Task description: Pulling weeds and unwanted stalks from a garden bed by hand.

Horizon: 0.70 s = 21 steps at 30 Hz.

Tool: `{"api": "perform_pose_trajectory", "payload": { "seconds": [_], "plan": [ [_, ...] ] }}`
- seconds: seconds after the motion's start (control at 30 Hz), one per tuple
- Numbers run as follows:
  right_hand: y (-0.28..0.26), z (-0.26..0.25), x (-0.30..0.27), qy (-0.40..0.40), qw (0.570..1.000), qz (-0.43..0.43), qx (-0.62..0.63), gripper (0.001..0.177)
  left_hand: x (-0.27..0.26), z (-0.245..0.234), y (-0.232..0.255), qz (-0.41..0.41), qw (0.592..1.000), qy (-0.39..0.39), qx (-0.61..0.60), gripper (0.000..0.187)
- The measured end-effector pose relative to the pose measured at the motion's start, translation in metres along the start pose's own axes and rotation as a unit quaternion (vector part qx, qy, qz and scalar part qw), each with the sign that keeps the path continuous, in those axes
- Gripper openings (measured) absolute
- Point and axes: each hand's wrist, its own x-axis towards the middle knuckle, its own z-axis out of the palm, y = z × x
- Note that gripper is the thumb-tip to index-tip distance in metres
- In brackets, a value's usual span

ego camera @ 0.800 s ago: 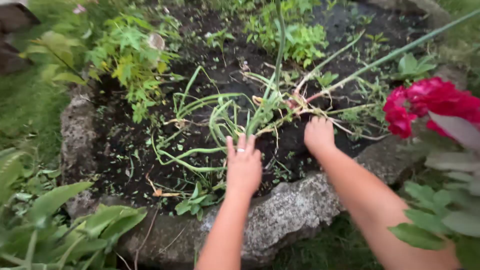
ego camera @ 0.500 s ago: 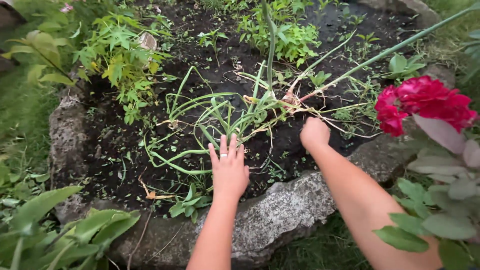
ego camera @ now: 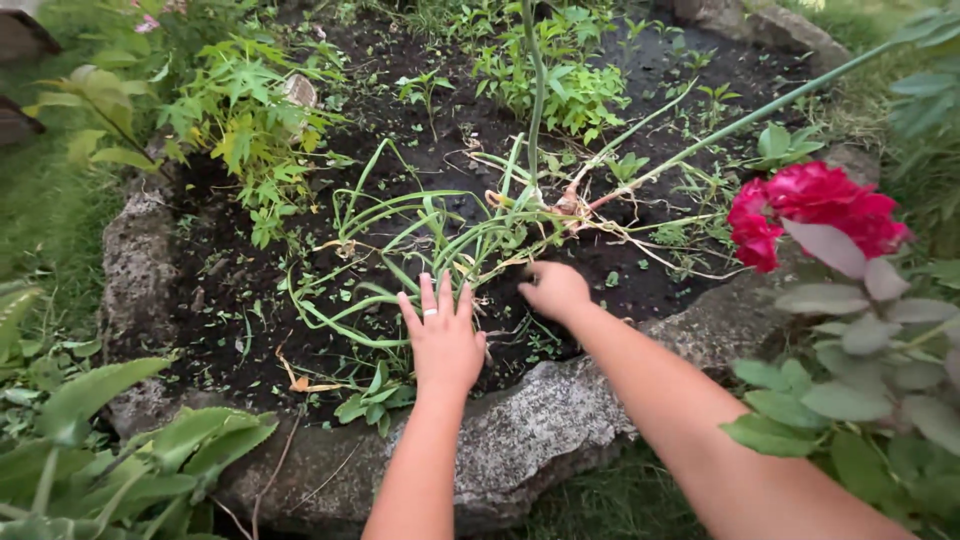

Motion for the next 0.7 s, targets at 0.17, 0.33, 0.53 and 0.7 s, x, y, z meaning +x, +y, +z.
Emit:
{"api": "perform_pose_trajectory", "payload": {
  "seconds": [0.17,0.33,0.53,0.7],
  "plan": [
    [-0.008,0.037,0.015,-0.038,0.978,-0.121,-0.167,0.035,0.000,-0.001,0.001,0.007,1.000,0.010,-0.011,0.084],
    [-0.016,0.034,0.038,-0.035,0.980,-0.092,-0.174,0.059,0.003,0.009,0.008,0.013,0.999,0.042,-0.021,0.075],
    [0.004,0.069,0.076,0.028,0.960,-0.053,-0.274,0.040,0.005,-0.004,0.006,-0.003,1.000,0.024,-0.016,0.077],
    [0.014,0.072,0.081,0.009,0.945,-0.041,-0.323,0.023,-0.002,-0.007,-0.006,-0.042,0.997,0.016,-0.068,0.078]
  ]
}}
